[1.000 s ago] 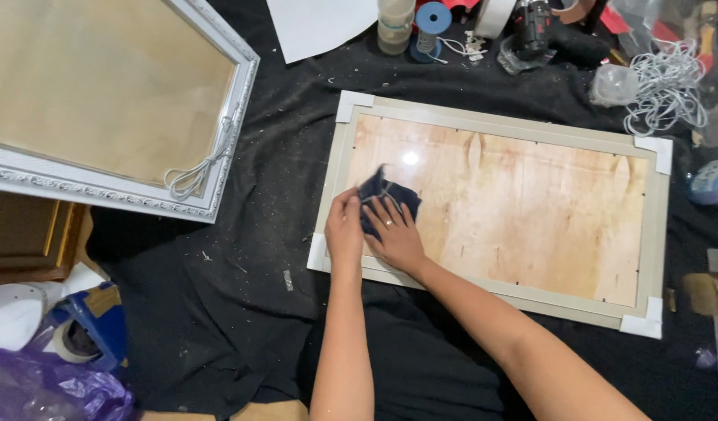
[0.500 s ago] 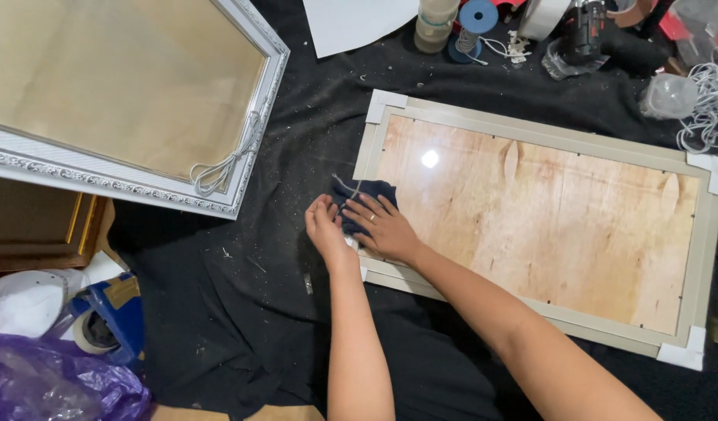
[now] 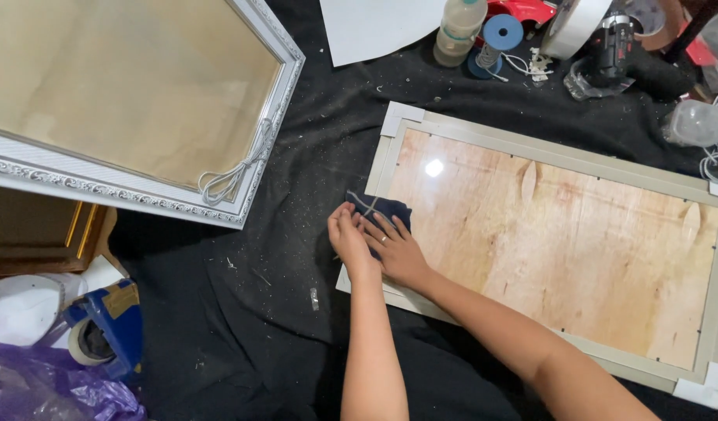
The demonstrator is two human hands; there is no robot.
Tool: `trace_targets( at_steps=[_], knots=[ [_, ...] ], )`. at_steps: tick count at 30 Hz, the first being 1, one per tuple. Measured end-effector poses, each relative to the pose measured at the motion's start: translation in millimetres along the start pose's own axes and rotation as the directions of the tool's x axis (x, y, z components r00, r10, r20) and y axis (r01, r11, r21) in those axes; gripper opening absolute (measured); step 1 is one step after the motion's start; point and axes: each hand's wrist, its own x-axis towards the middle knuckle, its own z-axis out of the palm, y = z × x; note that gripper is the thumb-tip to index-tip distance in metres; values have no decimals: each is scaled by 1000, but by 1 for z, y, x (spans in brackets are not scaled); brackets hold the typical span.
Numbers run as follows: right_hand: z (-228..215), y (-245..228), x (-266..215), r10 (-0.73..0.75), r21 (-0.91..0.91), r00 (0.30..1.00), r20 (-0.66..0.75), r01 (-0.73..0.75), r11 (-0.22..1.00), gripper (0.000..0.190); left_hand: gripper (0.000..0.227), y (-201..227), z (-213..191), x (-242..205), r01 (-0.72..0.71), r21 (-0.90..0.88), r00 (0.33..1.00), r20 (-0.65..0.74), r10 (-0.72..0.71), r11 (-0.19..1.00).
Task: The person wipes the surface of a rectangular wooden board with a dark cloth. They move the cloth across the board repeatedly, covering the entire area and edges while seated on the floor.
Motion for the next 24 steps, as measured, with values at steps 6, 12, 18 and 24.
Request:
trace_targets(
  at_steps=[6, 12, 18, 24],
  knots=[
    [-4, 92, 89, 266, -52, 962, 56, -263, 963, 59, 27, -13, -11, 20, -14, -88, 997, -75, 8, 996],
    [-13, 65, 78, 270, 7, 957, 103, -272, 962, 59, 28, -1, -19, 24, -22, -189, 988, -156, -8, 982],
    [-33, 4, -22, 49, 374, 979, 196, -120, 920, 54, 27, 0, -32, 31, -83, -215, 976, -214, 36, 973],
    [-20, -57, -48, -165, 171, 983, 78, 150, 974, 58, 25, 3, -26, 11, -168, -31, 963, -220, 157, 985]
  ],
)
